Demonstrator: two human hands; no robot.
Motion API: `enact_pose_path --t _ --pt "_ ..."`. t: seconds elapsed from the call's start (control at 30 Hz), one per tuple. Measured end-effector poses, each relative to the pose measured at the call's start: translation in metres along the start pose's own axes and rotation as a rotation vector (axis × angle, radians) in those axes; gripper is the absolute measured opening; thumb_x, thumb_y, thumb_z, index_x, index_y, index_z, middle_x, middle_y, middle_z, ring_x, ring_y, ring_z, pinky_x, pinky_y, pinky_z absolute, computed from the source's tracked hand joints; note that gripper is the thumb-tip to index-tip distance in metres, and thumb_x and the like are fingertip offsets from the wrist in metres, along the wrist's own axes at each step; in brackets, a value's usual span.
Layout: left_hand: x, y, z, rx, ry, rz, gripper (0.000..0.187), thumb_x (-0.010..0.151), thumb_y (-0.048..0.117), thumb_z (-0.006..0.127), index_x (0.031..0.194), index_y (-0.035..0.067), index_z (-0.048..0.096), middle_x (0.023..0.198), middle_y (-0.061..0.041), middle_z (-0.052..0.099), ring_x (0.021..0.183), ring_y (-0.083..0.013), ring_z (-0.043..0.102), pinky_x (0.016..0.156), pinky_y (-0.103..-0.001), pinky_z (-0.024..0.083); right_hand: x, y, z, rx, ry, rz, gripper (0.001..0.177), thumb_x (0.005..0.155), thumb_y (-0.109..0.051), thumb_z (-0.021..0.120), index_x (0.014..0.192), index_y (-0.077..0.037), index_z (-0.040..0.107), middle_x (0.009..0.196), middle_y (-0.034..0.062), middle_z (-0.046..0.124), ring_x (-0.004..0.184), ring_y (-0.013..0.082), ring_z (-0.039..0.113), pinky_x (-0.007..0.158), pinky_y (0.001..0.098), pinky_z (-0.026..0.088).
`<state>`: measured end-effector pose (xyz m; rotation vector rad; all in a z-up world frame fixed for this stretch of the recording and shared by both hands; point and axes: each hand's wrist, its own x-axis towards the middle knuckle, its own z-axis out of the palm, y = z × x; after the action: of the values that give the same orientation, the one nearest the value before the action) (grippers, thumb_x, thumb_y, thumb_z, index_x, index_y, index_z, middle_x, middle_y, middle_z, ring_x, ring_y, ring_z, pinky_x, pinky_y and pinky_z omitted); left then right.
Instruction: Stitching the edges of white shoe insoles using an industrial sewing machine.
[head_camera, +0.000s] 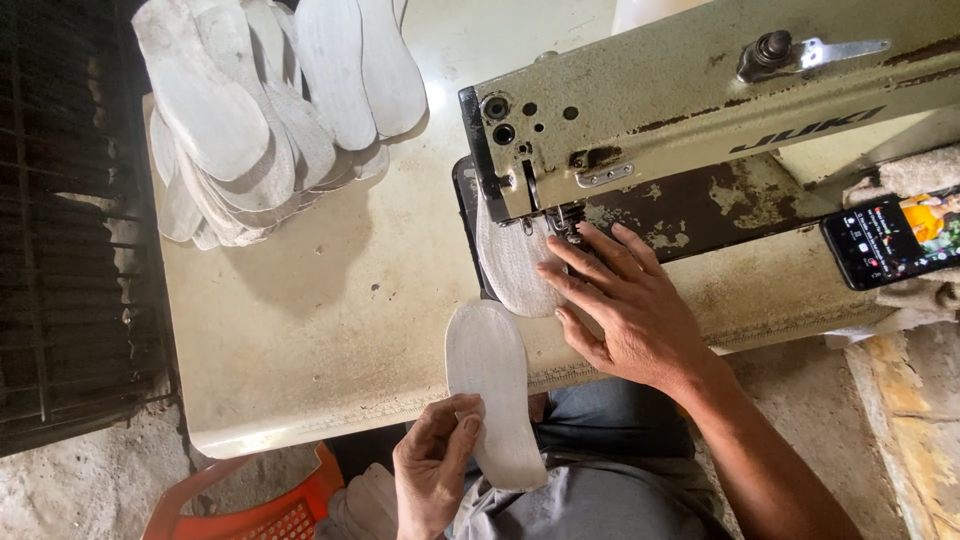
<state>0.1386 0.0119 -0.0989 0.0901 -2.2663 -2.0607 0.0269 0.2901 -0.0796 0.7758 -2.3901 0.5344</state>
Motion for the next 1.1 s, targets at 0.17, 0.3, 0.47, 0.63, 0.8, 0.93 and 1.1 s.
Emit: enact_pose_path --t 0.17,0.3,0.47,0.63,0.8,0.93,1.1 --pt "0.000 -0.003 0.001 -0.033 -0.048 -0.020 0.018 0.093 0.001 0.069 0.110 0.000 0.077 0.099 -0.009 0.080 0.088 -0.0138 0.071 0.076 -0.025 0.057 -0.002 0.001 0.003 0.008 0.001 0.002 0.049 0.104 -0.030 0.057 0.150 -0.012 0.058 0.163 0.0076 0.047 0.152 0.0320 0.042 0.130 0.0534 0.027" --pt "0.001 0.003 0.007 -0.058 -0.087 -0.059 0.017 0.095 0.002 0.068 0.109 -0.001 0.076 0.092 -0.007 0.077 0.074 -0.0102 0.063 0.066 -0.023 0.051 -0.004 0.003 0.008 0.001 -0.014 0.012 0.050 0.103 -0.031 0.057 0.150 -0.012 0.058 0.163 0.0082 0.047 0.152 0.0326 0.042 0.131 0.0544 0.026" --pt "0.003 0.007 0.014 -0.076 -0.082 -0.124 0.020 0.094 0.006 0.071 0.111 -0.001 0.078 0.090 -0.007 0.076 0.070 -0.0084 0.061 0.063 -0.023 0.049 -0.002 0.001 0.005 -0.011 -0.017 0.024 0.049 0.104 -0.031 0.056 0.150 -0.012 0.057 0.162 0.0081 0.048 0.151 0.0314 0.044 0.130 0.0528 0.028" --pt "0.003 0.013 0.016 -0.028 -0.065 -0.192 0.019 0.093 0.007 0.072 0.109 -0.001 0.080 0.084 -0.004 0.074 0.059 -0.0071 0.051 0.053 -0.024 0.042 -0.004 0.002 0.006 -0.005 -0.011 0.038 0.050 0.106 -0.030 0.054 0.153 -0.013 0.054 0.163 0.0075 0.046 0.153 0.0308 0.041 0.131 0.0521 0.027" --pt "0.005 0.018 0.020 -0.058 -0.105 -0.192 0.015 0.094 0.005 0.070 0.105 -0.002 0.079 0.080 -0.004 0.072 0.058 -0.0078 0.047 0.054 -0.024 0.038 -0.002 0.001 0.005 -0.018 0.002 0.035 0.045 0.105 -0.029 0.057 0.146 -0.012 0.061 0.160 0.0084 0.051 0.150 0.0305 0.045 0.129 0.0510 0.030" --pt "0.009 0.024 0.025 -0.044 -0.128 -0.196 0.017 0.094 0.005 0.069 0.107 -0.002 0.078 0.084 -0.004 0.074 0.056 -0.0064 0.046 0.052 -0.023 0.038 -0.002 0.001 0.005 -0.009 0.004 0.031 0.047 0.105 -0.028 0.056 0.149 -0.012 0.058 0.161 0.0087 0.049 0.151 0.0309 0.044 0.130 0.0516 0.029" --pt "0.014 0.032 0.030 -0.033 -0.148 -0.200 0.018 0.096 0.008 0.068 0.107 -0.002 0.078 0.068 0.000 0.058 0.054 -0.0068 0.039 0.051 -0.024 0.031 -0.003 0.002 0.005 -0.008 0.001 0.025 0.048 0.107 -0.030 0.056 0.151 -0.013 0.055 0.161 0.0085 0.049 0.152 0.0306 0.043 0.130 0.0516 0.029"
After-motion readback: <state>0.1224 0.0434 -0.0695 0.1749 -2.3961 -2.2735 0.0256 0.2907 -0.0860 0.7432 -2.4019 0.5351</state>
